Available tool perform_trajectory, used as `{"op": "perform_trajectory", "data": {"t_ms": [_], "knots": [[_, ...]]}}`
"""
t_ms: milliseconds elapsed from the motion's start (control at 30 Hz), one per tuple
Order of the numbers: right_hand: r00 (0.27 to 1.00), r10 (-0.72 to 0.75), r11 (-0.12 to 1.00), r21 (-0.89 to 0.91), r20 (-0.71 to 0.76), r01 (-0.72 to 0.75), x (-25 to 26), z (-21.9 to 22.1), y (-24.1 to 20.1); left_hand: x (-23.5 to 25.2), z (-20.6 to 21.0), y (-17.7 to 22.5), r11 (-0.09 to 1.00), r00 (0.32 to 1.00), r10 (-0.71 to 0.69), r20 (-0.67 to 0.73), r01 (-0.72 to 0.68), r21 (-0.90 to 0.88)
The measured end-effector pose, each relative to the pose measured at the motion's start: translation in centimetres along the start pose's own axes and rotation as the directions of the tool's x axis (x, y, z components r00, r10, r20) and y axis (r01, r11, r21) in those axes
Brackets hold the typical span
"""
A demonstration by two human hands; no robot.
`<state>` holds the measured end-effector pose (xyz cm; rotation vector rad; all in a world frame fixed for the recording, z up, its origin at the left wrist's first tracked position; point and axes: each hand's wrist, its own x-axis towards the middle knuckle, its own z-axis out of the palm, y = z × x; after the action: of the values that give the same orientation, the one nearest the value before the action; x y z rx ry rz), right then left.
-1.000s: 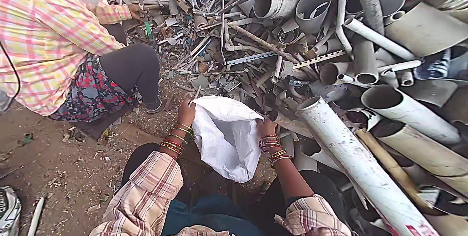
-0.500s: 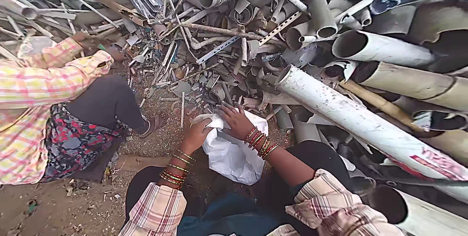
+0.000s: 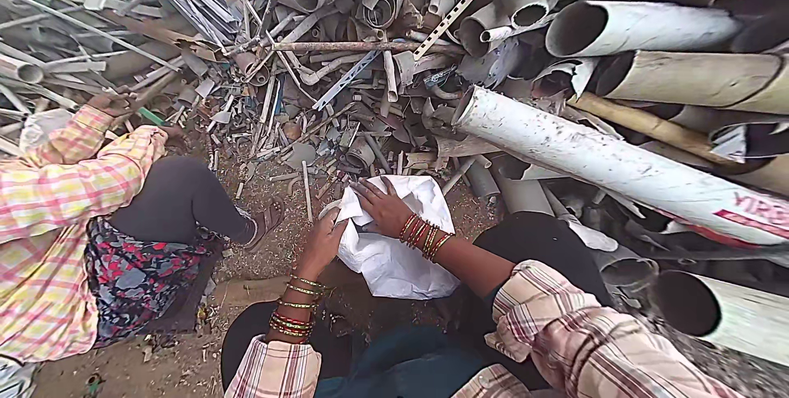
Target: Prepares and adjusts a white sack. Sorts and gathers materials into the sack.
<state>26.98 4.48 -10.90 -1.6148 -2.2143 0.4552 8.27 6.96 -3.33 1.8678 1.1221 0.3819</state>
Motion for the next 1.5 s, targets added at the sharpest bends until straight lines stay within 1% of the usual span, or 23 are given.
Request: {"op": "perform_trajectory", "data": {"t_ms": [33,100,200,267,333,433,500,567,600,667,733,800,900,967,1067,1133,1167,1200,1233,1300,1333,1400,1500], "knots": [[0.999,-0.022,1.0,0.004,-0.032,0.022,0.0,0.2,0.0,-0.1,0.1,0.1,1.0,1.0,0.0,0.015,0.0,0.017],[0.997,-0.047,0.999,0.018,-0.059,0.048,0.2,-0.5,-0.2,-0.1,-0.1,0.3,1.0,0.999,-0.017,-0.03,0.017,0.001],[0.993,0.0,1.0,0.026,-0.116,0.003,0.5,-2.2,0.2,0.6,-1.8,-0.9,0.997,0.991,-0.054,-0.124,0.06,0.041],[0.995,0.103,0.99,0.093,-0.017,-0.101,0.6,-4.2,0.5,1.3,-3.1,-2.1,0.989,0.986,-0.103,-0.128,0.115,0.095],[0.982,0.164,0.97,0.164,0.096,-0.178,0.7,-5.2,0.6,2.1,-3.5,-3.0,0.981,0.982,-0.13,-0.136,0.147,0.123],[0.953,0.276,0.904,0.302,0.125,-0.302,0.8,-4.9,0.7,2.9,-2.7,-3.1,0.982,0.976,-0.14,-0.167,0.158,0.101],[0.901,0.408,0.834,0.34,0.149,-0.434,0.7,-4.4,1.0,2.9,-1.5,-2.8,0.979,0.966,-0.2,-0.166,0.202,-0.006],[0.824,0.551,0.746,0.362,0.135,-0.558,0.8,-3.9,1.5,2.3,-0.1,-2.0,0.964,0.947,-0.261,-0.189,0.245,-0.103],[0.786,0.608,0.706,0.378,0.109,-0.599,0.7,-3.8,1.7,1.8,0.5,-1.6,0.96,0.941,-0.271,-0.202,0.25,-0.126],[0.726,0.686,0.639,0.435,0.05,-0.634,0.6,-4.1,2.1,0.8,1.8,-1.2,0.96,0.935,-0.28,-0.216,0.268,-0.083],[0.693,0.721,0.585,0.538,-0.001,-0.607,0.4,-4.8,1.7,0.2,3.0,-0.8,0.954,0.936,-0.298,-0.189,0.296,-0.04],[0.669,0.742,0.537,0.638,-0.046,-0.551,0.3,-4.8,1.4,0.2,4.0,-0.8,0.947,0.934,-0.321,-0.157,0.315,-0.06],[0.646,0.762,0.467,0.726,-0.042,-0.504,-0.1,-4.9,1.2,1.1,4.1,-1.4,0.917,0.933,-0.331,-0.144,0.281,-0.284],[0.634,0.77,0.436,0.782,-0.068,-0.446,-0.1,-5.3,1.8,1.8,2.4,-0.8,0.873,0.934,-0.315,-0.166,0.217,-0.437],[0.668,0.734,0.425,0.849,-0.121,-0.313,0.4,-8.2,1.7,2.2,-0.7,0.8,0.792,0.931,-0.288,-0.224,0.1,-0.603],[0.701,0.698,0.43,0.868,-0.145,-0.248,0.5,-9.0,2.5,1.8,-2.2,1.4,0.686,0.955,-0.252,-0.16,0.059,-0.726],[0.715,0.689,0.43,0.86,-0.114,-0.277,0.3,-9.3,2.7,1.8,-2.9,1.2,0.64,0.968,-0.233,-0.095,0.079,-0.764],[0.717,0.694,0.44,0.827,-0.067,-0.349,0.2,-9.5,2.7,2.0,-3.4,0.9,0.628,0.969,-0.241,-0.052,0.115,-0.77],[0.696,0.718,0.433,0.789,-0.009,-0.436,0.0,-9.5,2.7,2.4,-3.6,0.2,0.659,0.959,-0.28,-0.038,0.163,-0.734],[0.625,0.779,0.393,0.735,0.054,-0.553,-0.1,-8.4,3.4,3.2,-3.2,-1.3,0.801,0.927,-0.365,-0.084,0.267,-0.536],[0.588,0.808,0.38,0.725,0.041,-0.574,-0.3,-7.6,4.0,3.6,-3.0,-1.8,0.856,0.927,-0.366,-0.079,0.302,-0.419],[0.53,0.848,0.373,0.727,-0.015,-0.577,-1.2,-6.1,4.9,3.5,-2.5,-2.0,0.93,0.938,-0.329,-0.108,0.302,-0.209],[0.462,0.887,0.293,0.754,0.015,-0.588,-2.3,-7.5,3.2,1.1,-2.6,-0.1,0.955,0.944,-0.261,-0.204,0.283,0.086]]}}
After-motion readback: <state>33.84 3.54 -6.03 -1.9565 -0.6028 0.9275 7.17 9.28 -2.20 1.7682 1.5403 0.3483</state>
